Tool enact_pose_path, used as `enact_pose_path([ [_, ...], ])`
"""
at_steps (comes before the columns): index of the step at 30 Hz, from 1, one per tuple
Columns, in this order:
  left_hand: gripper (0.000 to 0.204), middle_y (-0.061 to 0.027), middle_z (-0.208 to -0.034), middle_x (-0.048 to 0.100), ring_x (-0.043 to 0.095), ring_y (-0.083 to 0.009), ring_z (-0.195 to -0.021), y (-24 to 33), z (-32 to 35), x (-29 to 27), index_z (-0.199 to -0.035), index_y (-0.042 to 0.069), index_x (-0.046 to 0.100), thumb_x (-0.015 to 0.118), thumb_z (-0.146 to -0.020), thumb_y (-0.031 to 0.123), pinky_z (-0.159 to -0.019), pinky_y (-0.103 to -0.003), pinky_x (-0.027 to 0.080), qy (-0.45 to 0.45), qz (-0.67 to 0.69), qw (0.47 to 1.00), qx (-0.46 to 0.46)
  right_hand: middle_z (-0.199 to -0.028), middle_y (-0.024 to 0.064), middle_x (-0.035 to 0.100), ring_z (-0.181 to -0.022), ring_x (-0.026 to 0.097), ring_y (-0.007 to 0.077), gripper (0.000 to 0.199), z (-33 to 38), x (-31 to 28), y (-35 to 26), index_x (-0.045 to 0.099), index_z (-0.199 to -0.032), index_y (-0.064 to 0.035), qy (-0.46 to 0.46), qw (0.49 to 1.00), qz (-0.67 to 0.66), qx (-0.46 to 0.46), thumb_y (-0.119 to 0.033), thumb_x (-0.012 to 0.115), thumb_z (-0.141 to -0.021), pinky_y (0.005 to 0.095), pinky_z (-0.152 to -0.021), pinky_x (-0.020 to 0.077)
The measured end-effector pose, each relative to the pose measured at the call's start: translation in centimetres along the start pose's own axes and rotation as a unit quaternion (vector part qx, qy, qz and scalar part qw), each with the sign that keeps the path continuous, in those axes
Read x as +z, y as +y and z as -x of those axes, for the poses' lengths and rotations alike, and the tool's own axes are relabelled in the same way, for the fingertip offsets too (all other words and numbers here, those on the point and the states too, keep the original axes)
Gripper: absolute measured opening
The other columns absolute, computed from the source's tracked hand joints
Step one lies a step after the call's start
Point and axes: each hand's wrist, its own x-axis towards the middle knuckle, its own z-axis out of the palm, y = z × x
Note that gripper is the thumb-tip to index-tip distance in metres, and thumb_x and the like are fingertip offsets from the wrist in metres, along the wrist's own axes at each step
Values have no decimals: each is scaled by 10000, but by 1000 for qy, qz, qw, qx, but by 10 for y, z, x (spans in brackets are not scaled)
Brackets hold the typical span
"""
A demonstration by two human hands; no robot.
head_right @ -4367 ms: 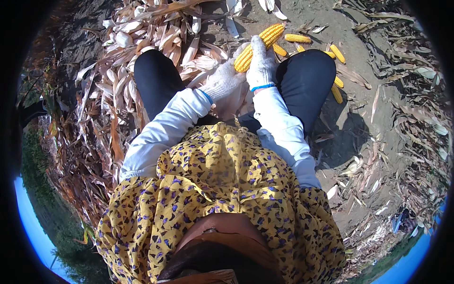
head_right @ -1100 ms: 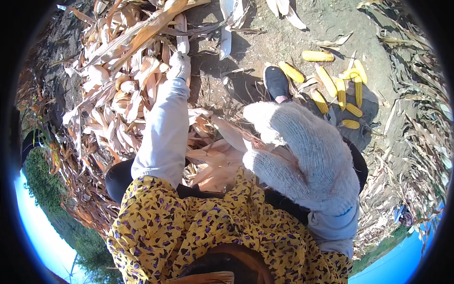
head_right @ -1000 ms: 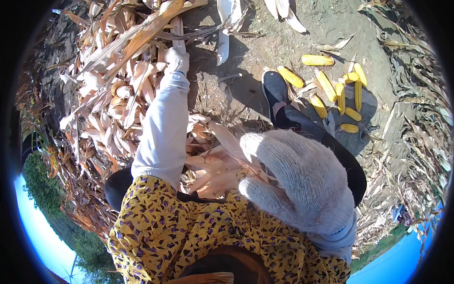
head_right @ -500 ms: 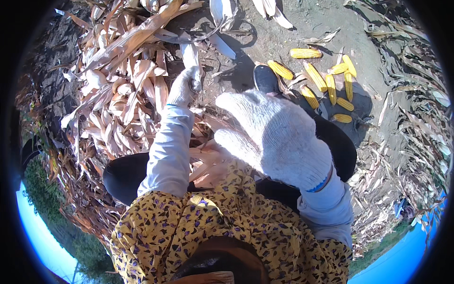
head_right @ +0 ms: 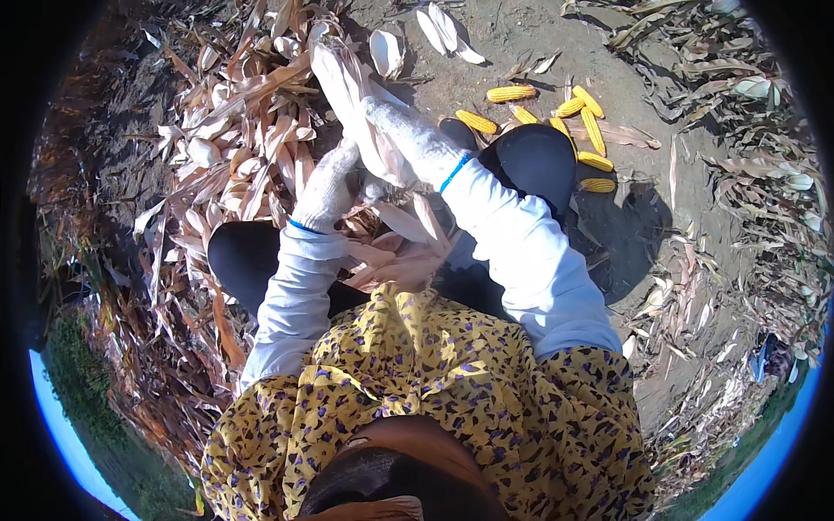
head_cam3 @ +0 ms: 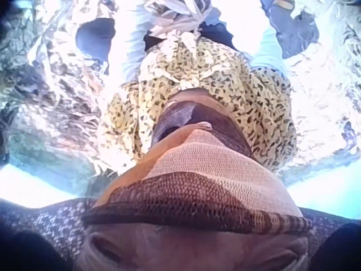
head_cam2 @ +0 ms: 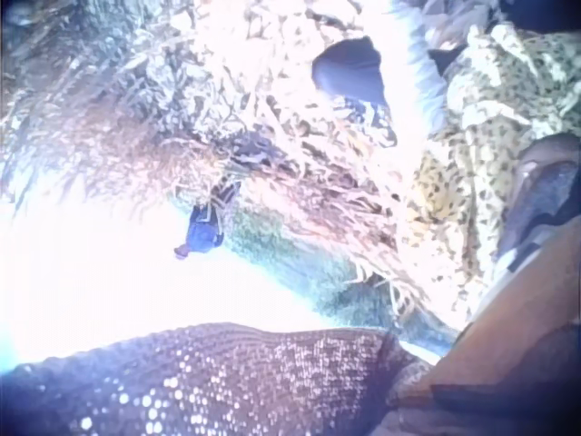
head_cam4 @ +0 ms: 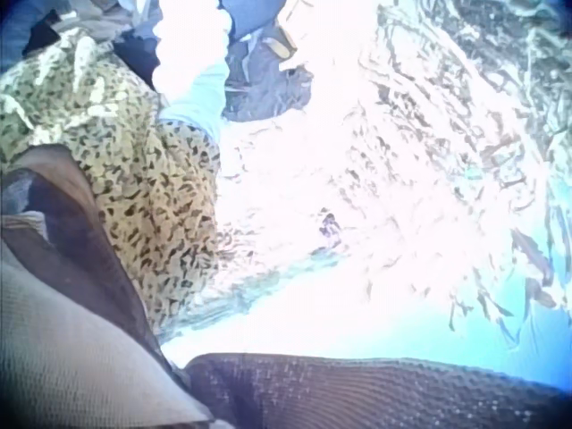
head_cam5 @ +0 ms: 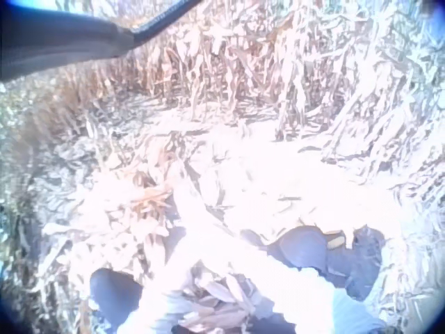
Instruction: The person sits on the ground and shucks corn cobs by hand, removing dried husks and placing the cleaned cobs to the side. The person handles each cob individually, peeling back the husks and discarding them onto a growing pile.
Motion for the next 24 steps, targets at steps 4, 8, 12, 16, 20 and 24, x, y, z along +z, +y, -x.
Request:
enact_pose_path([
  [4, 237, -41, -836, 635, 593, -97, -647, 25, 33, 26, -1126, 26, 607, 593, -974, 208, -591, -225, 495, 112, -153, 981, 44, -1089, 64, 651, -978, 626, 138, 360, 30, 9, 27, 585, -1264, -38, 51, 993, -101, -10, -233, 626, -965, 258, -817, 516],
  [8, 310, -31, -919, 640, 592, -86, -829, 33, 33, 38, -1136, 6, 589, 651, -945, 242, -700, -238, 512, 151, -296, 931, 149, -1085, 57, 643, -941, 620, 125, 361, 43, 17, 49, 566, -1285, -28, 64, 993, 9, -100, -189, 620, -966, 255, -793, 511],
  [12, 318, -113, -858, 669, 633, -196, -787, 31, 38, 39, -1060, -10, 625, 653, -913, 270, -742, -327, 503, 213, -357, 890, 190, -1099, 52, 629, -950, 610, 121, 355, 51, 24, 54, 560, -1289, -27, 83, 992, 2, -93, -184, 610, -975, 245, -787, 509],
  [16, 244, -74, -912, 651, 601, -142, -817, 21, 47, 28, -1083, -2, 610, 596, -952, 203, -744, -290, 487, 204, -256, 925, 191, -1059, 50, 638, -921, 615, 128, 344, 43, 39, 64, 570, -1270, -40, 63, 992, -65, -93, -213, 615, -976, 251, -778, 513],
  [20, 212, -19, -950, 624, 570, -88, -832, 8, 59, 23, -1126, 20, 591, 577, -978, 171, -744, -247, 476, 104, -142, 968, 176, -1003, 45, 637, -888, 624, 144, 313, 41, 29, 60, 585, -1237, -52, 123, 987, -79, -59, -216, 609, -972, 259, -756, 523],
  [24, 237, -76, -842, 591, 545, -153, -778, -13, 97, 17, -1068, 21, 591, 582, -969, 237, -742, -308, 463, 138, -362, 915, 112, -1030, 111, 669, -811, 665, 230, 373, 21, 5, 50, 642, -1112, -60, 122, 982, -141, -8, -391, 589, -948, 374, -703, 561],
])
